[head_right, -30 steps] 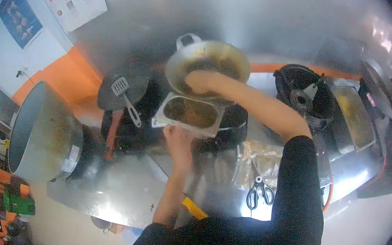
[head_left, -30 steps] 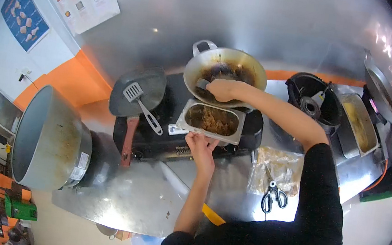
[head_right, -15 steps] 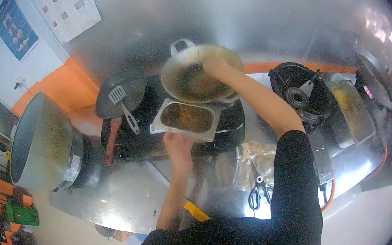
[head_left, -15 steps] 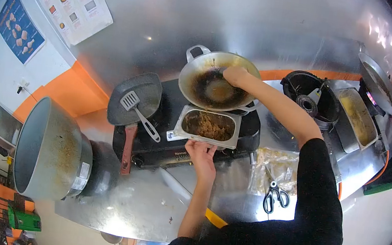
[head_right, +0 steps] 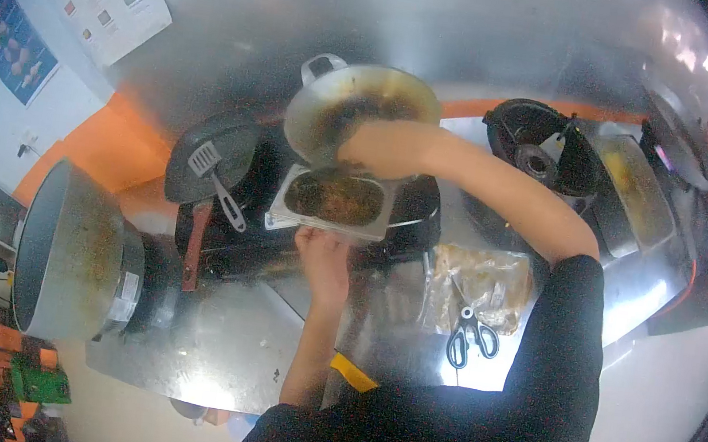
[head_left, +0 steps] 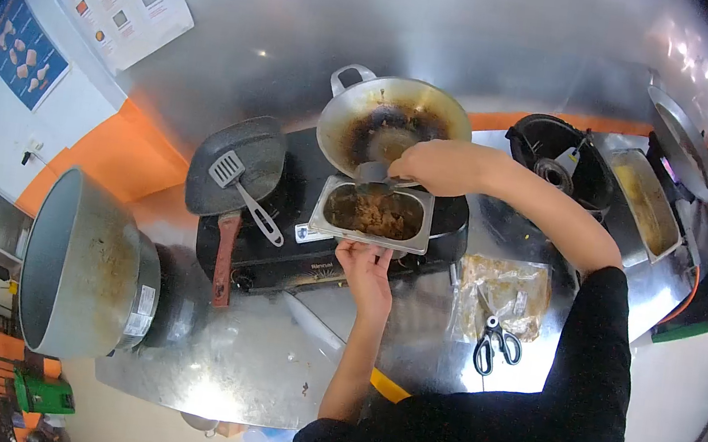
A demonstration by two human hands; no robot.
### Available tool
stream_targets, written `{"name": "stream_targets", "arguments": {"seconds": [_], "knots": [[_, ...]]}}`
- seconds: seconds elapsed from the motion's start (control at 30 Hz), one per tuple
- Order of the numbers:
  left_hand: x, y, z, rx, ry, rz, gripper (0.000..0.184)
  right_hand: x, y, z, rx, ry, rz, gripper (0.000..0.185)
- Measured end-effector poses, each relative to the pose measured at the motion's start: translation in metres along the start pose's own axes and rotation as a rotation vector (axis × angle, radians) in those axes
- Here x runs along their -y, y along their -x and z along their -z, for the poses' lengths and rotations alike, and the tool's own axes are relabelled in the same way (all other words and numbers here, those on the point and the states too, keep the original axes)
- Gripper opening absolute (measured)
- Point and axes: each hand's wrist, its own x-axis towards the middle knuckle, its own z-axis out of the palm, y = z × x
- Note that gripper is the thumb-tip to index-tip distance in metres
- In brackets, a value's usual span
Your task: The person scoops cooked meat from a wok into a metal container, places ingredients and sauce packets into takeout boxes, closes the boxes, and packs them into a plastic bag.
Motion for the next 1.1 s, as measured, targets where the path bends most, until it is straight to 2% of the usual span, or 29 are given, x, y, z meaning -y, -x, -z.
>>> {"name": "stream_targets", "arguments": {"seconds": [0.03, 0.13, 0.23, 0.33, 0.43, 0.53, 0.6, 0.67, 0.73, 0.77, 0.83, 0.9, 1.0, 1.1], "knots": [[-0.001, 0.001, -0.001, -0.018, 0.077, 0.028, 0.033, 0.002, 0.003, -0.001, -0.038, -0.020, 0.014, 0.019], [-0.005, 0.006, -0.002, -0.043, 0.226, 0.078, 0.033, -0.026, -0.014, -0.012, -0.045, 0.134, -0.234, 0.020], [-0.006, 0.013, 0.000, -0.043, 0.222, 0.076, 0.032, -0.060, -0.036, -0.023, 0.176, 0.282, -0.432, 0.020], [-0.019, 0.018, -0.008, -0.102, 0.167, 0.129, 0.030, -0.099, -0.060, -0.060, 0.193, 0.316, -0.505, 0.021], [-0.024, 0.018, -0.007, -0.145, 0.074, 0.165, 0.029, -0.107, -0.066, -0.083, 0.155, 0.245, -0.368, 0.022], [-0.019, 0.009, -0.005, -0.136, 0.092, 0.143, 0.030, -0.057, -0.042, -0.052, 0.124, 0.044, -0.243, 0.022], [-0.019, 0.008, -0.001, -0.100, 0.069, 0.111, 0.031, -0.005, -0.009, -0.020, -0.032, -0.008, -0.183, 0.022], [-0.020, 0.014, 0.000, -0.103, 0.065, 0.104, 0.034, 0.022, 0.015, -0.019, -0.134, -0.066, -0.139, 0.022], [-0.024, 0.031, 0.005, -0.116, -0.022, 0.135, 0.035, 0.061, 0.046, -0.027, -0.076, 0.060, -0.153, 0.019], [-0.027, 0.038, 0.006, -0.114, -0.069, 0.147, 0.036, 0.084, 0.060, -0.032, -0.052, 0.124, -0.165, 0.017], [-0.025, 0.061, 0.015, -0.060, -0.078, 0.158, 0.044, 0.122, 0.084, -0.055, 0.153, 0.306, -0.240, 0.012], [-0.032, 0.092, 0.015, -0.024, -0.133, 0.241, 0.047, 0.151, 0.107, -0.094, 0.078, 0.446, -0.241, 0.009], [-0.036, 0.139, 0.011, 0.075, -0.308, 0.302, 0.050, 0.171, 0.139, -0.123, -0.034, 0.363, -0.372, 0.009], [-0.034, 0.173, 0.004, 0.268, -0.320, 0.349, 0.048, 0.203, 0.188, -0.142, -0.093, 0.209, -0.572, 0.012]]}}
